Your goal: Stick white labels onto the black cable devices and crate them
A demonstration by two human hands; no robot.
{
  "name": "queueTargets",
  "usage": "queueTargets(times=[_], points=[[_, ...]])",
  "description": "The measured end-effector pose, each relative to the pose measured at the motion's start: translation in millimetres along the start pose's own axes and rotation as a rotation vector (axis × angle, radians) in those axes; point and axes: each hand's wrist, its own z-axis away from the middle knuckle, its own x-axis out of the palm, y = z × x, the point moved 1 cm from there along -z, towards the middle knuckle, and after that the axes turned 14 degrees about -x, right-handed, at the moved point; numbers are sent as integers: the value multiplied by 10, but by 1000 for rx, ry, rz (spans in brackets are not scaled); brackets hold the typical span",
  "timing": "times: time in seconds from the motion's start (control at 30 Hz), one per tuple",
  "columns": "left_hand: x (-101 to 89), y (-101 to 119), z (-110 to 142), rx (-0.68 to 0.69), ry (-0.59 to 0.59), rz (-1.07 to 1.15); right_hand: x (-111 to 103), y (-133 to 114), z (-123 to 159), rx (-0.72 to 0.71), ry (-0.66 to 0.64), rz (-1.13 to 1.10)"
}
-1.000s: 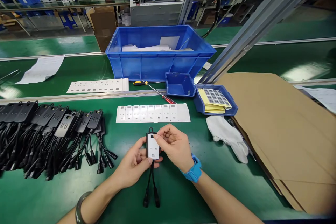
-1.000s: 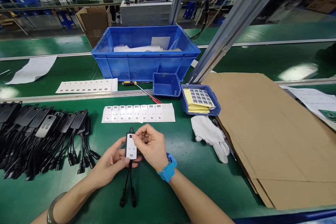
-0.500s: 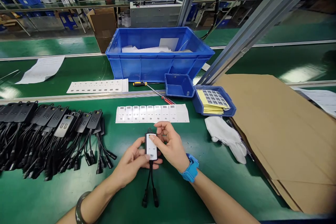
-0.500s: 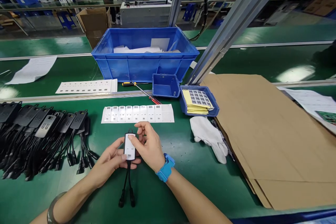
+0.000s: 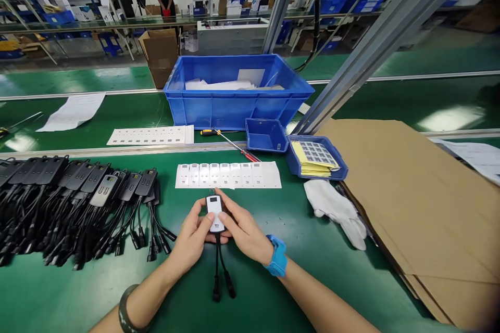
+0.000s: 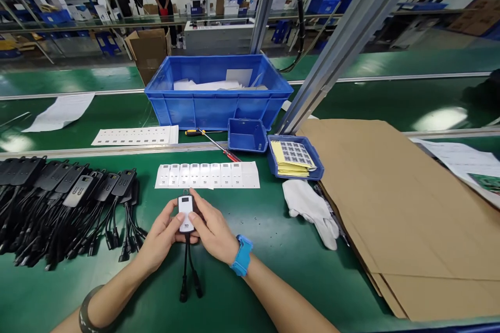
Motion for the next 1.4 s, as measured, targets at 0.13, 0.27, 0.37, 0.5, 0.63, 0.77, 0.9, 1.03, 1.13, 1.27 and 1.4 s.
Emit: queueTargets(times=[0.13,0.27,0.37,0.5,0.63,0.77,0.9,1.03,1.13,1.27,1.4], points=[[-25,-39,-46,37,42,-100,107,76,-6,9,110,4],[-5,-11,-73,54,25,34,140,51,-91,-76,106,177],[0,46,-79,63,-66,114,42,-58,-128,-148,35,440],[-162,147,-148,220,-5,-478,-319,-106,-7,-7,20,843],[-421,167,-318,456,387,-1302,-793,68,111,282,141,1118],[-515,85,-447,449,577,-1581,-1023,243,-109,162,237,1068],[-485,65,-429,475,653,-1616,-1022,345,-475,-49,316,891],[-450,69,-361,474,680,-1608,-995,425,-612,-180,424,677],[-414,48,-330,473,709,-1604,-1041,471,-561,-221,540,500],[-438,134,-290,442,784,-1586,-1138,473,-478,-188,802,299],[-674,413,-101,365,1068,-1531,-993,327,-429,-133,914,94]])
